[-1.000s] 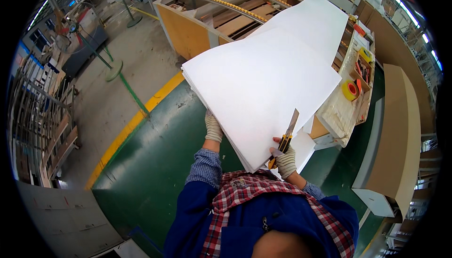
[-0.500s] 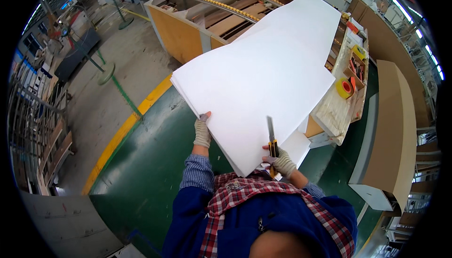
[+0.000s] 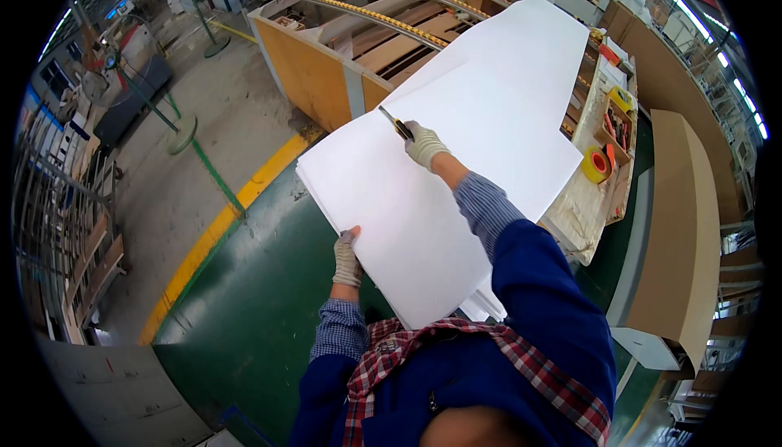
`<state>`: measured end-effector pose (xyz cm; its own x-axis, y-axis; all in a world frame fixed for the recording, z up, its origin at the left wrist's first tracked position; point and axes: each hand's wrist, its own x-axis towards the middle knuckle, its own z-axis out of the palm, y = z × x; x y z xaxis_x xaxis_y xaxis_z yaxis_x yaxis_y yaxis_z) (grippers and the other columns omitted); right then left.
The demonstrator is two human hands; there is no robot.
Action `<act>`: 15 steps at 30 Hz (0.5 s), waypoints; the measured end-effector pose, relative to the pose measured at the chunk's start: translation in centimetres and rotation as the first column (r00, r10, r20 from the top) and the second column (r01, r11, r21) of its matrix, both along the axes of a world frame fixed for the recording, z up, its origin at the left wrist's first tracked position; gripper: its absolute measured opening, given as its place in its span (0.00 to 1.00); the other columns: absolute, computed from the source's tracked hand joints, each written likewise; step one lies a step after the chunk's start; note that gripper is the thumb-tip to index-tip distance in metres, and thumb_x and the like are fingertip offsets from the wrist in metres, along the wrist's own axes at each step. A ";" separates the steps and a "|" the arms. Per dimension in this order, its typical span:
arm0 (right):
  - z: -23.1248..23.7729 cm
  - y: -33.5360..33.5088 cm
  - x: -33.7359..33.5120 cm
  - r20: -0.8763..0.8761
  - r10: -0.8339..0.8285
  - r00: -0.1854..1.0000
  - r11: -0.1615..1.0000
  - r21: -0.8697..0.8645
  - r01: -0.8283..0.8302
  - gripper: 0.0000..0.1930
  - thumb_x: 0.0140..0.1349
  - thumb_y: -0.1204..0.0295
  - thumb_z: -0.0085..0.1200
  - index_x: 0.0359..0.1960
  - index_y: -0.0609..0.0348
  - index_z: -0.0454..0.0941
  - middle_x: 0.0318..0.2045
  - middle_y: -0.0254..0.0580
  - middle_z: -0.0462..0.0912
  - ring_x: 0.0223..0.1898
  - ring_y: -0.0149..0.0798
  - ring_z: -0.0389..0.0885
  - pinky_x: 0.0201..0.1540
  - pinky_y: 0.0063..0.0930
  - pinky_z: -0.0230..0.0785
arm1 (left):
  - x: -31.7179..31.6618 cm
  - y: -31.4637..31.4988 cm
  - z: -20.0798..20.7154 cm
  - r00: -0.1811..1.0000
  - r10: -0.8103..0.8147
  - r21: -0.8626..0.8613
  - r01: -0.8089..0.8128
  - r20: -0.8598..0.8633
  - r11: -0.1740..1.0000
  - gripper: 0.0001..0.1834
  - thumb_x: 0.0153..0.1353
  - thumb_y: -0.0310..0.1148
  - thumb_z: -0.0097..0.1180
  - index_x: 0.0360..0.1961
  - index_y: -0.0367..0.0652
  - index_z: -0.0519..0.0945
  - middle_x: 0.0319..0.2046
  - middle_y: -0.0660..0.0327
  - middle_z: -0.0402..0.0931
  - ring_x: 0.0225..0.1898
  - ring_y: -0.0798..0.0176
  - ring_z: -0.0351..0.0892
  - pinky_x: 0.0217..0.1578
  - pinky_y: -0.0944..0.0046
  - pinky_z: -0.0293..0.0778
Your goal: The person uses a utility knife to cut large white sheets into smaller rectangular pieces on a workbench. They repeatedly slice through the sheets, separate the cut pieces, and stack them. At the end, they carry the stack to a nearby table where another worker is present.
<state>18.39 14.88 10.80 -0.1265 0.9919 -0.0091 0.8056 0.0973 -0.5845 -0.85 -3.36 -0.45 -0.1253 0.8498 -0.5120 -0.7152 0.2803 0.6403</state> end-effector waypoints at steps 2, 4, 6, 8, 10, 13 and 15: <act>-1.4 2.8 -1.2 0.082 0.012 0.997 1.000 -0.020 -0.011 0.19 0.51 0.74 0.43 0.48 0.55 0.67 0.34 0.56 0.76 0.36 0.54 0.75 0.39 0.38 0.68 | -0.2 -0.2 1.2 1.000 0.015 -0.016 -0.015 -0.009 1.000 0.10 0.48 0.33 0.53 0.28 0.39 0.69 0.26 0.54 0.72 0.26 0.57 0.74 0.26 0.59 0.74; -1.7 4.0 -2.4 0.135 0.023 0.991 0.998 -0.066 -0.014 0.19 0.51 0.75 0.43 0.48 0.55 0.68 0.33 0.55 0.76 0.35 0.52 0.75 0.38 0.37 0.69 | -0.5 -0.5 1.3 1.000 -0.001 -0.053 0.000 -0.029 0.999 0.09 0.48 0.34 0.54 0.24 0.42 0.68 0.25 0.56 0.72 0.24 0.58 0.73 0.25 0.60 0.73; -1.9 4.7 -2.9 0.156 0.011 0.988 0.992 -0.127 0.009 0.19 0.52 0.75 0.43 0.48 0.54 0.67 0.33 0.54 0.76 0.34 0.52 0.76 0.38 0.36 0.69 | -0.7 -0.3 0.9 1.000 -0.001 -0.062 0.000 -0.029 0.998 0.10 0.48 0.34 0.54 0.23 0.43 0.67 0.24 0.56 0.71 0.24 0.59 0.72 0.25 0.60 0.72; -2.5 5.8 -2.5 0.206 0.102 0.973 0.983 -0.174 -0.066 0.18 0.52 0.74 0.44 0.48 0.54 0.67 0.34 0.53 0.76 0.36 0.53 0.75 0.39 0.37 0.69 | -0.7 -0.2 0.6 1.000 0.001 -0.071 -0.003 -0.026 0.997 0.10 0.47 0.35 0.55 0.23 0.43 0.67 0.24 0.56 0.71 0.24 0.59 0.72 0.25 0.60 0.72; -3.5 6.5 -2.0 0.198 0.127 0.972 0.977 -0.194 -0.088 0.19 0.52 0.73 0.44 0.48 0.52 0.66 0.35 0.51 0.76 0.37 0.53 0.75 0.39 0.37 0.69 | -0.4 -0.1 1.2 1.000 0.009 -0.074 -0.011 -0.026 0.997 0.10 0.47 0.35 0.55 0.25 0.41 0.68 0.25 0.56 0.72 0.25 0.58 0.72 0.26 0.60 0.72; -4.1 6.3 -1.8 0.151 0.075 0.986 0.985 -0.162 -0.050 0.20 0.52 0.74 0.44 0.50 0.51 0.66 0.33 0.48 0.77 0.33 0.49 0.75 0.37 0.34 0.69 | -0.3 0.1 0.9 1.000 0.012 -0.113 -0.012 0.004 0.994 0.13 0.47 0.35 0.55 0.30 0.38 0.70 0.26 0.55 0.72 0.26 0.57 0.73 0.28 0.59 0.72; -4.1 5.4 -2.0 0.175 0.044 0.984 0.993 -0.112 -0.024 0.21 0.52 0.77 0.43 0.50 0.51 0.66 0.31 0.46 0.77 0.27 0.42 0.74 0.33 0.30 0.68 | -0.4 -0.1 1.4 1.000 0.012 -0.117 -0.011 0.004 0.993 0.14 0.47 0.35 0.55 0.33 0.36 0.71 0.27 0.54 0.73 0.26 0.56 0.73 0.28 0.59 0.72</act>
<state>16.35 20.28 6.72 -0.1470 0.9789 -0.1422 0.8946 0.0703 -0.4412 -1.22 -3.44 0.91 -0.1321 0.7825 -0.6085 -0.7216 0.3450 0.6003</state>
